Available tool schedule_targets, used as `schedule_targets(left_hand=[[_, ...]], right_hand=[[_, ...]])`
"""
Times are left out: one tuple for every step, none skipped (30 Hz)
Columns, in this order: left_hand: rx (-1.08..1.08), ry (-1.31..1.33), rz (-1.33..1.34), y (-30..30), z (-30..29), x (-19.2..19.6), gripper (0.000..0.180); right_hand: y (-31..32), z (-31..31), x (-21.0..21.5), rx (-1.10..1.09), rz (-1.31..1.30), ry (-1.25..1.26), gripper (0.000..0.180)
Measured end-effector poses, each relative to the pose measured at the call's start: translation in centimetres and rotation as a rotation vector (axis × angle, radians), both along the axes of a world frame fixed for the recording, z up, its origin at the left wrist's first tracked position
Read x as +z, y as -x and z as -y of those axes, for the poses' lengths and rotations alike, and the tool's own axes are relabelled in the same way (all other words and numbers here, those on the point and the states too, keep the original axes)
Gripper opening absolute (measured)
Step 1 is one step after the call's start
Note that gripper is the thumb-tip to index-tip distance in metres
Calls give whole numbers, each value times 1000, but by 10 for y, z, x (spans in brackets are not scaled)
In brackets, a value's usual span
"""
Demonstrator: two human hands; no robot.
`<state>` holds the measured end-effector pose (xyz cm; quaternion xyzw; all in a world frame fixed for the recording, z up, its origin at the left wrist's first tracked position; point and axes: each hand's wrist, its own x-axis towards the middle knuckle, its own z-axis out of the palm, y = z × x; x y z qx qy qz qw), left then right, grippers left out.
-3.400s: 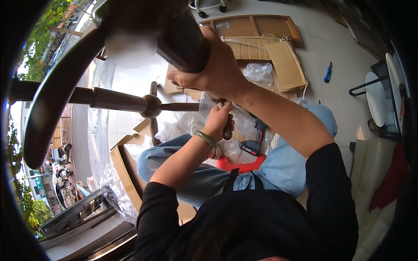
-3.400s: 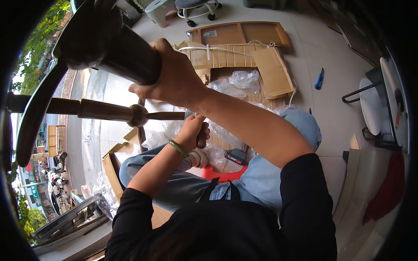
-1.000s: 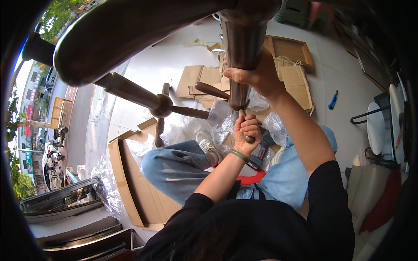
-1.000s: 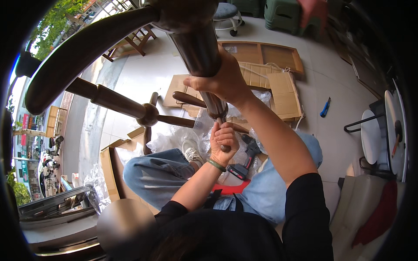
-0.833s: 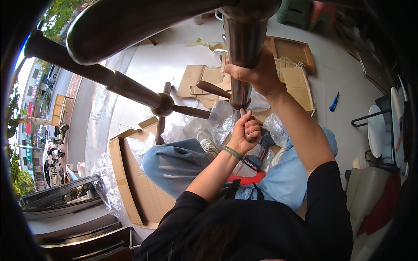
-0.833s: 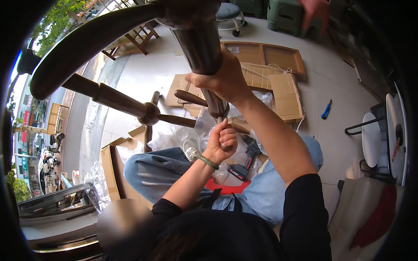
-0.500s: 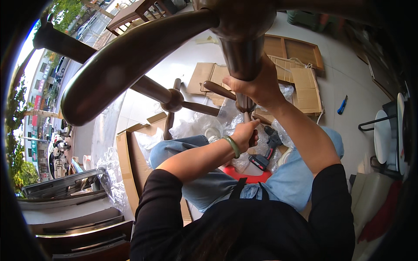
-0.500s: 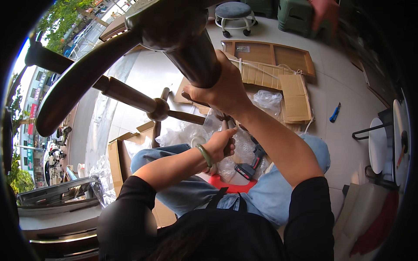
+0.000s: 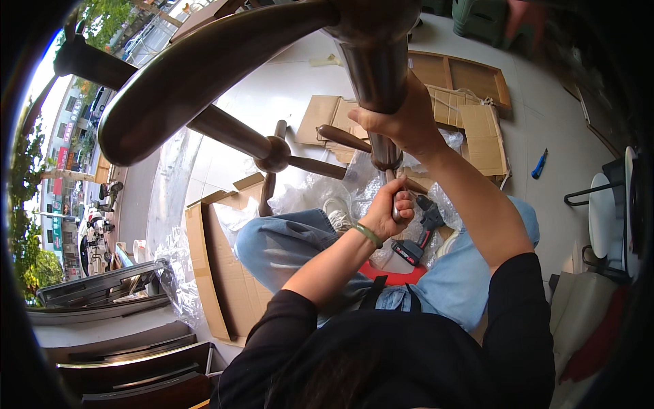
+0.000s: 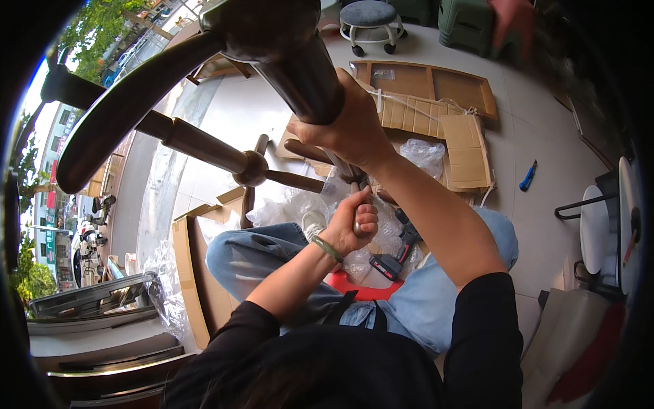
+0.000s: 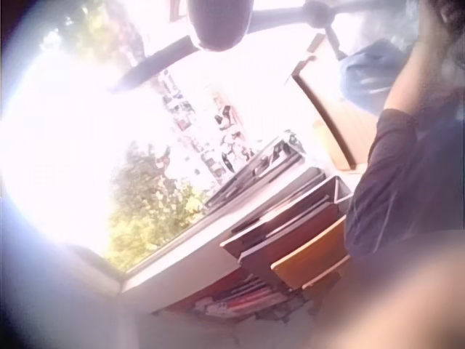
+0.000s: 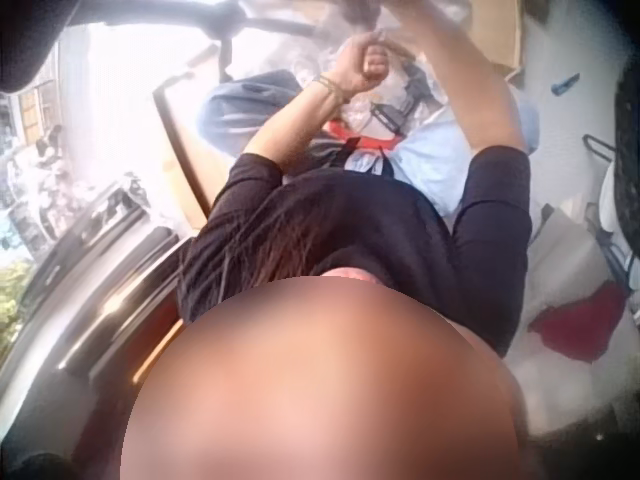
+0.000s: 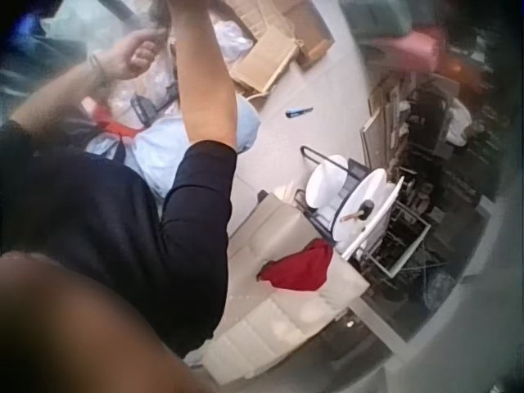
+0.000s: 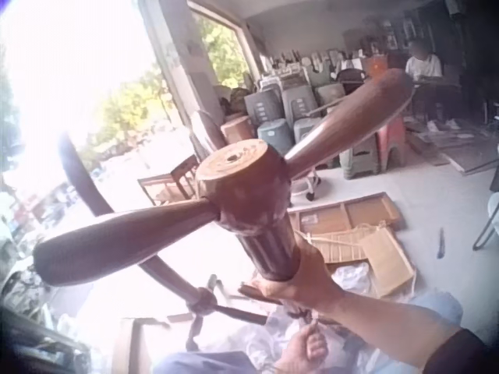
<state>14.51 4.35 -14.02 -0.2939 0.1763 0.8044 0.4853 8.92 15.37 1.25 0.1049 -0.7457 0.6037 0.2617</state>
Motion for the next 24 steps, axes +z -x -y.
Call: schedule_targets(left_hand=[[-112,164,-96,2,1,7,25],[-171,292,-139,2,2,14,25],[-232,417,-182,1,2,20,25],[-298,495,-238,0,2,26,26],[-324,602,-266,-2,2,31,25],[-363,658,-306,-4,2,34,24],[-393,710,-351,-5,2,36,23],[-419,798,-381,-6,3,35,23],[-409,751,-390,-5,5,33,22],[-394,742,-386,-4,7,29,22],[-386,682,-396,-3,8,24,21],[-360,549,-357,-1,10,18,22],[-248,323,-215,0,11,11,22],[-118,71,-89,2,12,4,23],[-41,-299,39,0,9,-2,25],[50,-713,179,-2,6,-8,26],[133,-870,188,-6,-1,-14,29],[183,-878,189,-6,-6,-18,30],[212,-963,162,-6,-8,-20,30],[208,-982,133,-6,-12,-22,31],[184,-910,114,-3,-11,-21,34],[160,-876,122,0,-11,-19,34],[100,-723,105,6,-9,-15,33],[41,-615,106,11,-4,-10,31]], right_hand=[[-2,1,0,-26,-2,-10,54],[-4,3,0,-54,2,-28,54],[-6,5,0,-62,-19,-19,54],[-10,7,0,-74,-35,-14,55],[-13,9,0,-89,-61,-15,55],[-16,11,0,-97,-52,-9,56],[-19,13,0,-106,-53,-9,56],[-20,13,0,-115,-51,-11,57],[-20,14,0,-108,-53,-15,56],[-20,13,-1,-100,-55,-22,56],[-19,12,-1,-90,-58,-40,56],[-17,10,-2,-55,-44,-34,56],[-13,7,-3,-25,-38,-36,56],[-9,4,-3,-1,-36,-35,56],[-7,2,-4,-11,-43,-29,55],[-5,-1,-6,-6,-36,-24,54],[-3,-3,-6,-5,-34,-25,54],[0,-6,-7,3,-37,-45,54],[2,-8,-8,-8,-44,-12,53],[5,-10,-8,-7,-55,3,53],[7,-11,-9,2,-61,19,52],[8,-13,-9,-10,-50,26,52],[9,-15,-8,-30,-49,39,52],[10,-15,-8,-69,-25,53,51]])
